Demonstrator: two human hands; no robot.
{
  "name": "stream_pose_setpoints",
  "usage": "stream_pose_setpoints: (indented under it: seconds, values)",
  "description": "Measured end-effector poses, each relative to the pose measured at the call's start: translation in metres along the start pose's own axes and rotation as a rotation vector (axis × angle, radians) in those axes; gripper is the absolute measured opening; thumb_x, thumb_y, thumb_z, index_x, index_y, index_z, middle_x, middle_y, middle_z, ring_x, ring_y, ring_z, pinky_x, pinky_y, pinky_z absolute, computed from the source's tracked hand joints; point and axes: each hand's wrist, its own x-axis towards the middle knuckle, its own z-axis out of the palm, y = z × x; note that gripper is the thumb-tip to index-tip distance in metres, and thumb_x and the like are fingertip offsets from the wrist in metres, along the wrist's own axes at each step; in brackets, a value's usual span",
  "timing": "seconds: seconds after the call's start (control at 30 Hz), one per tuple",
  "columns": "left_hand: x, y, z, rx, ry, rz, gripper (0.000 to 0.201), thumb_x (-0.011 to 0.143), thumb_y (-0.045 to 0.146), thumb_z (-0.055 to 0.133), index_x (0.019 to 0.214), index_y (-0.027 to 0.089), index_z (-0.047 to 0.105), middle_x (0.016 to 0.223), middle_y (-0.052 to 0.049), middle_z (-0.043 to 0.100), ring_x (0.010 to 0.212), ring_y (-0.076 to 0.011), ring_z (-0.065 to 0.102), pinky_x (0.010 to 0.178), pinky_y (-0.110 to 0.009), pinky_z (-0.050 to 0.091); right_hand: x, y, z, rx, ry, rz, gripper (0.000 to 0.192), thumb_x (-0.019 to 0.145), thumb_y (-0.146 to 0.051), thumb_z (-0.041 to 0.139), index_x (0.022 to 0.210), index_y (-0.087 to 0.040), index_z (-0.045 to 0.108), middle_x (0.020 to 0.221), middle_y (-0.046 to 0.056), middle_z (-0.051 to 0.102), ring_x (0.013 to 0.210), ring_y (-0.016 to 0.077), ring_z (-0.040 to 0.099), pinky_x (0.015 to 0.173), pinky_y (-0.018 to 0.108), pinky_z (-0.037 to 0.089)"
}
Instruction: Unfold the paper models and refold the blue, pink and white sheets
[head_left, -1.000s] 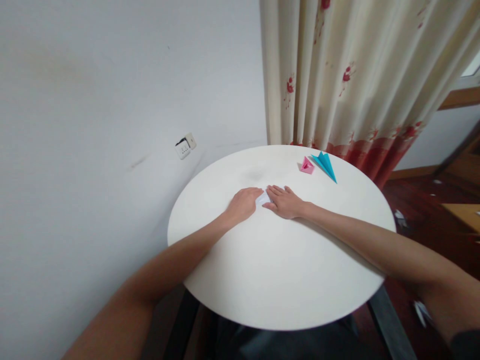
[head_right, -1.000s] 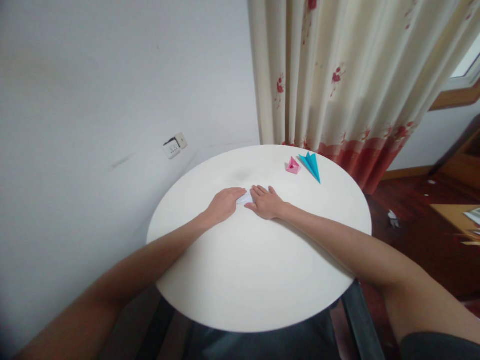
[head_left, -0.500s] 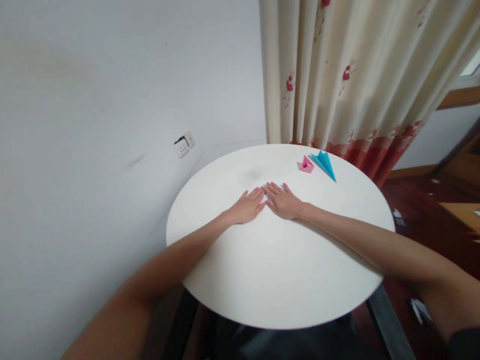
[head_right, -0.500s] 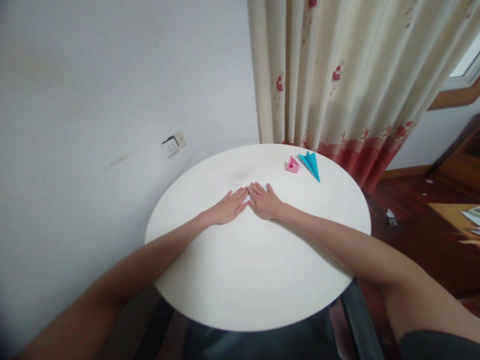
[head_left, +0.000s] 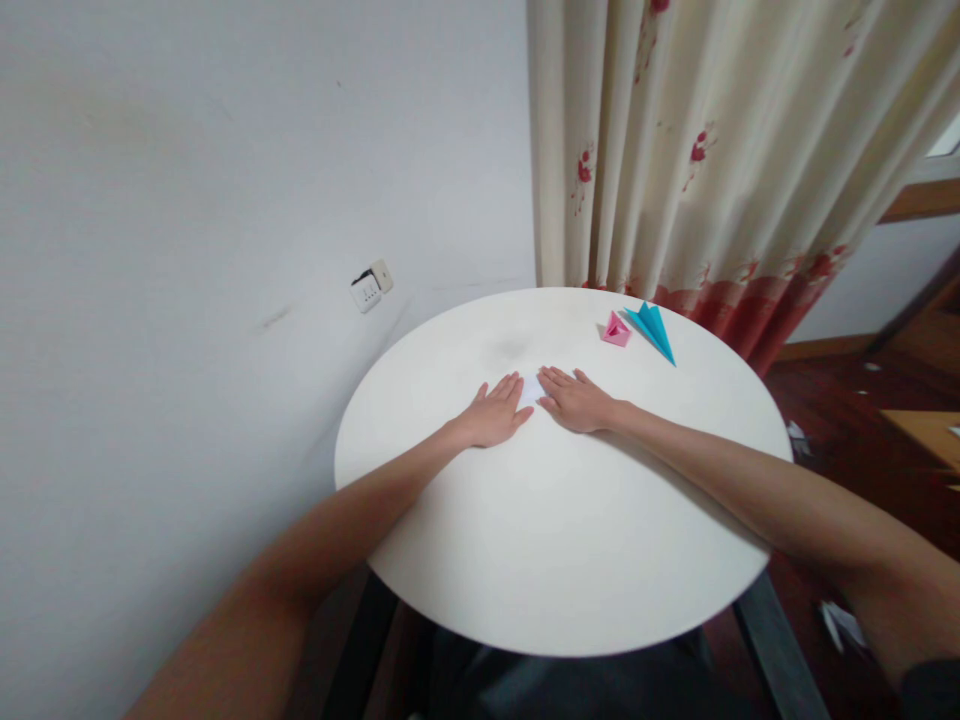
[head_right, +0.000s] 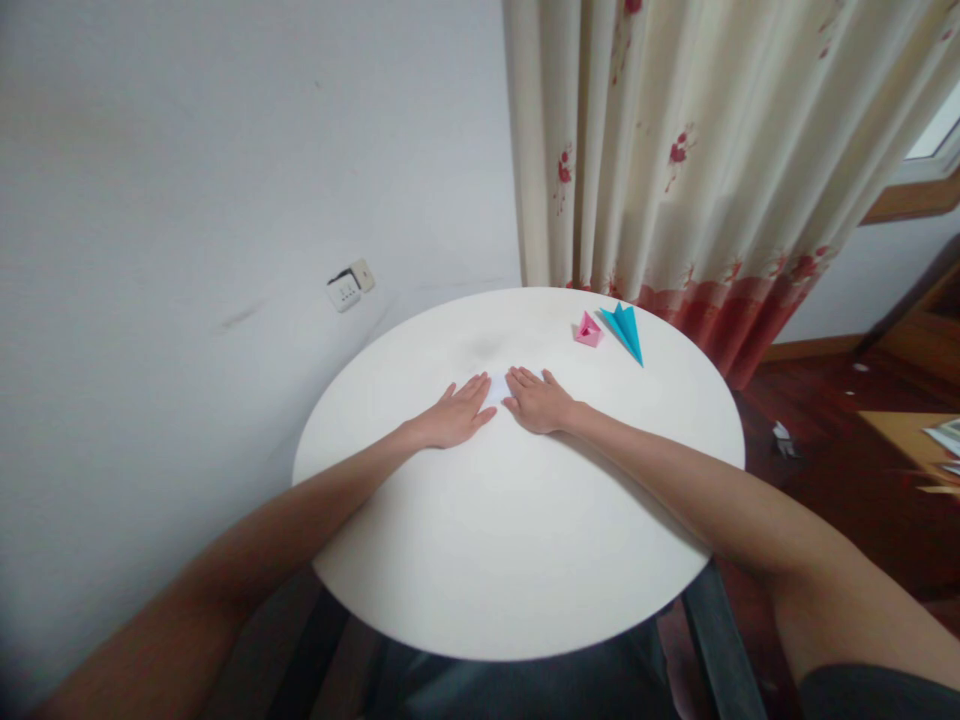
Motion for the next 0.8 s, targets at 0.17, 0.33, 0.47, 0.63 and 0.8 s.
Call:
stream_pose_setpoints:
  seconds: [0.17, 0.33, 0.47, 0.63, 0.8]
  values:
    - [0.011, -0.007, 0.008, -0.043, 0.211, 0.003, 0.052, 0.108, 0.04, 0.029, 0.151, 0.014, 0.044, 0.16, -0.017, 0.039, 0.151, -0.0283, 0.033, 0.12, -0.051, 0.029, 0.0, 0.0, -0.002, -0.016, 0.078, -0.002, 0.052, 0.107, -0.036, 0.03, 0.152, -0.014, 0.042, 0.161, 0.016, 0.038, 0.149, 0.0298, 0.034, 0.117, 0.057, 0.031]
    - [0.018, -0.013, 0.01, -0.054, 0.4, 0.148, 0.046, 0.103, 0.033, 0.048, 0.146, 0.014, 0.053, 0.151, -0.014, 0.052, 0.141, -0.0249, 0.048, 0.119, -0.039, 0.035, 0.001, -0.002, -0.004, -0.043, 0.148, -0.006, 0.041, 0.105, -0.032, 0.042, 0.14, -0.015, 0.055, 0.151, 0.016, 0.052, 0.14, 0.0286, 0.047, 0.112, 0.046, 0.038]
    - [0.018, -0.013, 0.009, -0.045, 0.363, 0.246, 0.034, 0.104, 0.031, 0.047, 0.131, 0.025, 0.067, 0.143, -0.005, 0.061, 0.132, -0.0224, 0.057, 0.113, -0.036, 0.043, 0.0, -0.003, -0.007, -0.018, 0.167, -0.027, 0.038, 0.105, -0.033, 0.044, 0.136, -0.016, 0.058, 0.144, 0.015, 0.058, 0.133, 0.0296, 0.052, 0.106, 0.045, 0.042]
    - [0.016, -0.013, 0.005, -0.074, 0.346, 0.231, 0.03, 0.103, 0.037, 0.05, 0.122, 0.029, 0.073, 0.139, -0.001, 0.064, 0.127, -0.0222, 0.06, 0.108, -0.035, 0.048, 0.0, -0.001, -0.011, 0.029, 0.134, -0.045, 0.043, 0.103, -0.037, 0.051, 0.143, -0.022, 0.055, 0.142, 0.014, 0.059, 0.129, 0.0306, 0.052, 0.101, 0.046, 0.043]
    - [0.015, -0.014, 0.002, -0.101, 0.334, 0.2, 0.029, 0.101, 0.039, 0.055, 0.118, 0.028, 0.075, 0.135, -0.001, 0.067, 0.124, -0.0217, 0.062, 0.107, -0.033, 0.047, 0.0, 0.001, -0.015, 0.015, 0.121, -0.05, 0.04, 0.1, -0.038, 0.056, 0.137, -0.022, 0.061, 0.137, 0.015, 0.061, 0.124, 0.0316, 0.054, 0.098, 0.045, 0.043]
